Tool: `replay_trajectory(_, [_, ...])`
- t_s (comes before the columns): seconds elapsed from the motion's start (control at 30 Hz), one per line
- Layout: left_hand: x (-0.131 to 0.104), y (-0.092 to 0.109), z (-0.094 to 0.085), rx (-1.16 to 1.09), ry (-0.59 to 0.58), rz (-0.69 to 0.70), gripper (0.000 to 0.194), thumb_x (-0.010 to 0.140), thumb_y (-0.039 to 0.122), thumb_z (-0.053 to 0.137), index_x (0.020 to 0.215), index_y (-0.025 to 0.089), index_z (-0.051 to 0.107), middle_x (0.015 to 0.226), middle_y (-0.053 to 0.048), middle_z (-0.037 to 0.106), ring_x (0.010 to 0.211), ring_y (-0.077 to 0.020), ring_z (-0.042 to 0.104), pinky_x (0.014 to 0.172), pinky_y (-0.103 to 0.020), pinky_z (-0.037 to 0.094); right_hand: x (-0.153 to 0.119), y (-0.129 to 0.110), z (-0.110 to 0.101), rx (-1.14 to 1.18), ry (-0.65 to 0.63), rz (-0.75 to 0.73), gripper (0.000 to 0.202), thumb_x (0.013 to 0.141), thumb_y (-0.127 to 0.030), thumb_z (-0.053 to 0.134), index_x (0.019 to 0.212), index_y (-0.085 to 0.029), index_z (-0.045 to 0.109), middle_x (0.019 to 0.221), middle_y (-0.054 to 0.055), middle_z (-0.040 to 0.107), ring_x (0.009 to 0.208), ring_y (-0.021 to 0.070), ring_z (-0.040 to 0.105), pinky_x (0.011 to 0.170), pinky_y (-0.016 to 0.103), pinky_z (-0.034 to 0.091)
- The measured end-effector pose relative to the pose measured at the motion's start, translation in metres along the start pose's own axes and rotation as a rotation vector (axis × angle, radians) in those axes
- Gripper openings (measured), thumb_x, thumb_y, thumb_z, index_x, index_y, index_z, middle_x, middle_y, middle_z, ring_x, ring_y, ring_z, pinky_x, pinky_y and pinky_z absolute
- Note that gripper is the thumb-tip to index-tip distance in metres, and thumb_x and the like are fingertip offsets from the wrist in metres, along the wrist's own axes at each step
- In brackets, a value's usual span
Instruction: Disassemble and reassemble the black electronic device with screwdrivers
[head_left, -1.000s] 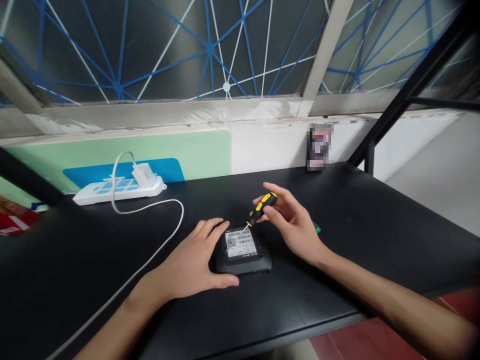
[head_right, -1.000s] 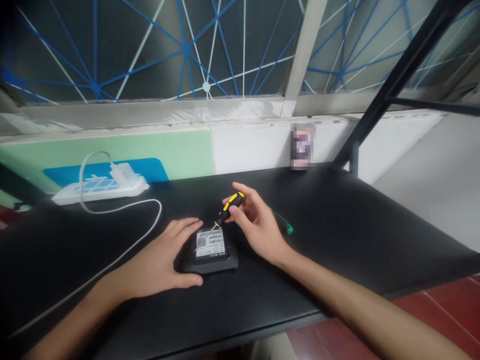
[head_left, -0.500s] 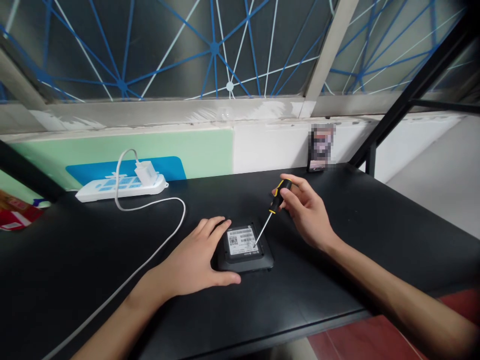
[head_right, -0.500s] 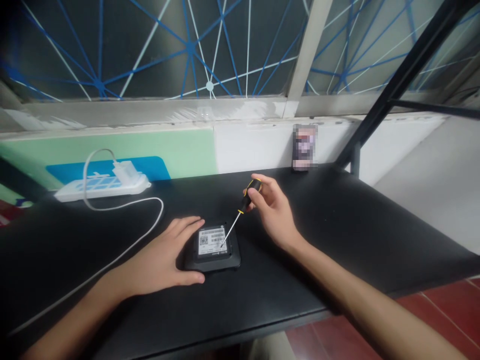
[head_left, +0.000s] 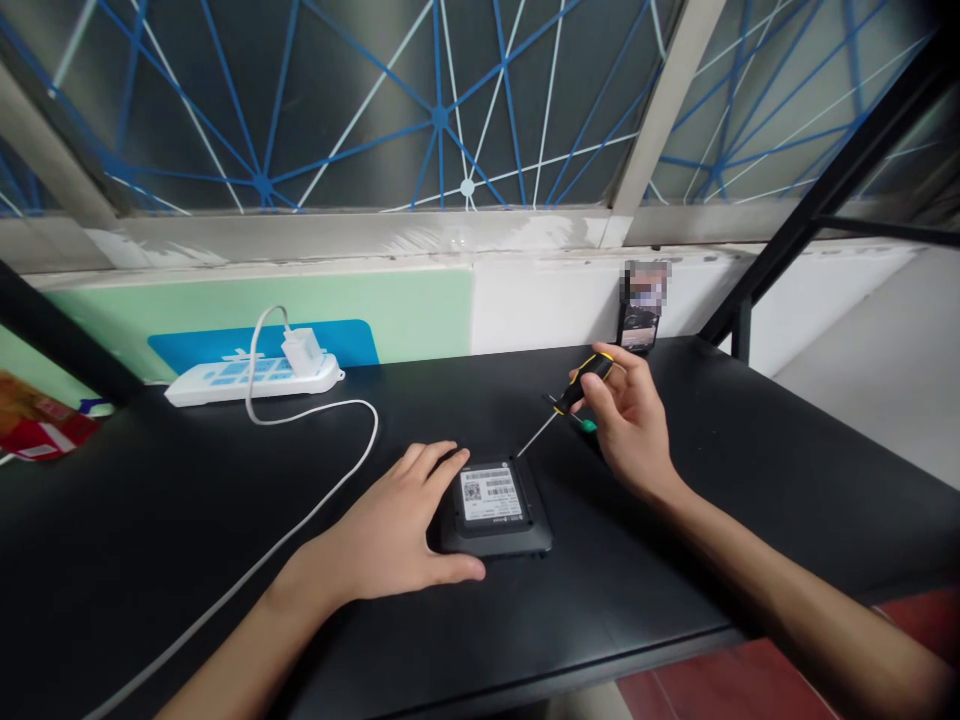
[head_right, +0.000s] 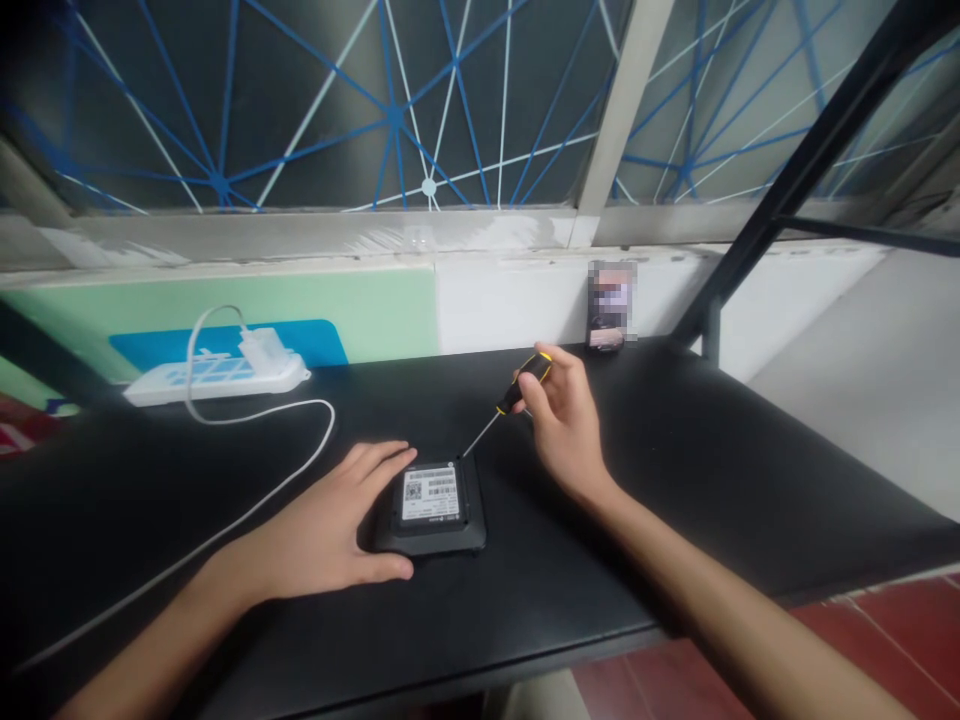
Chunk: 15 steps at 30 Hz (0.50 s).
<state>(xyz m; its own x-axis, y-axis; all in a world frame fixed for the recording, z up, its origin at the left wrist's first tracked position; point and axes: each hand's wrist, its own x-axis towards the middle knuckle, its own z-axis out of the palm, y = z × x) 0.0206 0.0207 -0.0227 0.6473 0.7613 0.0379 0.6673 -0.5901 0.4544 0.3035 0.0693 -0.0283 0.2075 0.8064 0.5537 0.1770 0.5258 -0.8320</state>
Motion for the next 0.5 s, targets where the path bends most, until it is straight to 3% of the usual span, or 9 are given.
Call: replay_trajectory(0.5, [0.0014,0.0016,-0.0014,0.013,-0.007,-0.002,0.099,0.074,0.062,0.076,0.154,0.024,0.033,0.156,-0.014,0.039,0.142,-0.0392,0.038,0.114,-0.056,0.038,-0.0054,-0.0026,0.0017,-0.018,-0.02,-0.057,0.038,0.092,-0.036,0.064,0.127,-0.03,0.05,0.1,0.003,0.065,0.081,0.0169,0.063,0.067,0.031,0.058])
